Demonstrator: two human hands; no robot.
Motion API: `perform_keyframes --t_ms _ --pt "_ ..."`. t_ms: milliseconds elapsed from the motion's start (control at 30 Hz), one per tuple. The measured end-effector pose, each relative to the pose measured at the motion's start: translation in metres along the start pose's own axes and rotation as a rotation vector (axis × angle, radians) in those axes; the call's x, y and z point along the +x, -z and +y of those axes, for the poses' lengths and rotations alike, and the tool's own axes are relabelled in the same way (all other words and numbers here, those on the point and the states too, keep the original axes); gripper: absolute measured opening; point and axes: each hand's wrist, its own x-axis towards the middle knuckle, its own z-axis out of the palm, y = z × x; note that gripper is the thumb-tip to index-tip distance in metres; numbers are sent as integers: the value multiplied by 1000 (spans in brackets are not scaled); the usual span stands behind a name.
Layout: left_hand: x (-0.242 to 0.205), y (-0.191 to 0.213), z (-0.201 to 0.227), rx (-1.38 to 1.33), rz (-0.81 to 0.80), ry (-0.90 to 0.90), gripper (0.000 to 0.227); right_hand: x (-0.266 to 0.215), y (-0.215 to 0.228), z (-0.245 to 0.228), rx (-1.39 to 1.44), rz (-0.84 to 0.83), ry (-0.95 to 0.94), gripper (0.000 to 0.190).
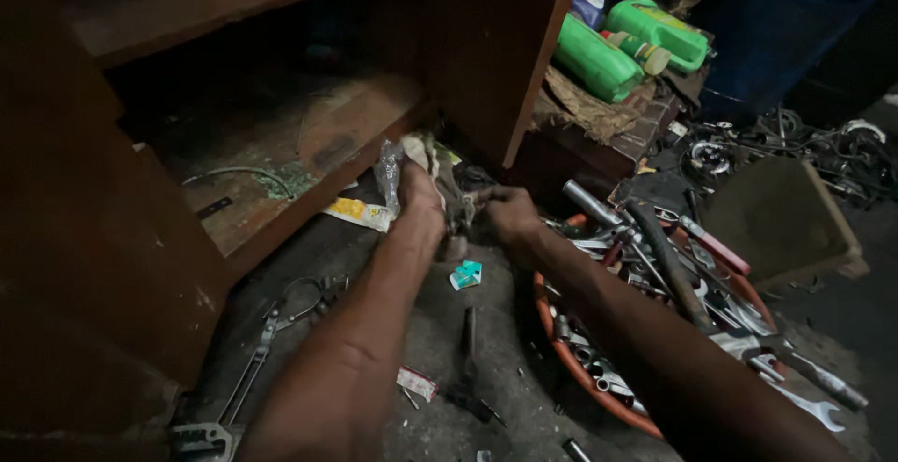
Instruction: The person sits on the floor and wipes various metal tools, including wrenches and sockets, with a cloth. They pick up each tool from a pile, clean it, and place it back down.
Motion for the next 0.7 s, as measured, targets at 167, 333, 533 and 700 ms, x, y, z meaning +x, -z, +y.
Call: perform_keyframes --t_ms 167,333,533,700 --pt "-34 -13 29 -23 41 152 49 -29 2 -47 -67 -14 -75 28" --pt "-62 -27 49 174 24 303 44 -33 -2 -57 -357 -262 36 46" --pt "-47 -15 26 103 -146 366 38 5 20 -21 -522 -363 286 75" --pt "-21 -12 -22 8 -543 447 23 -12 43 -37 -702 -299 138 84"
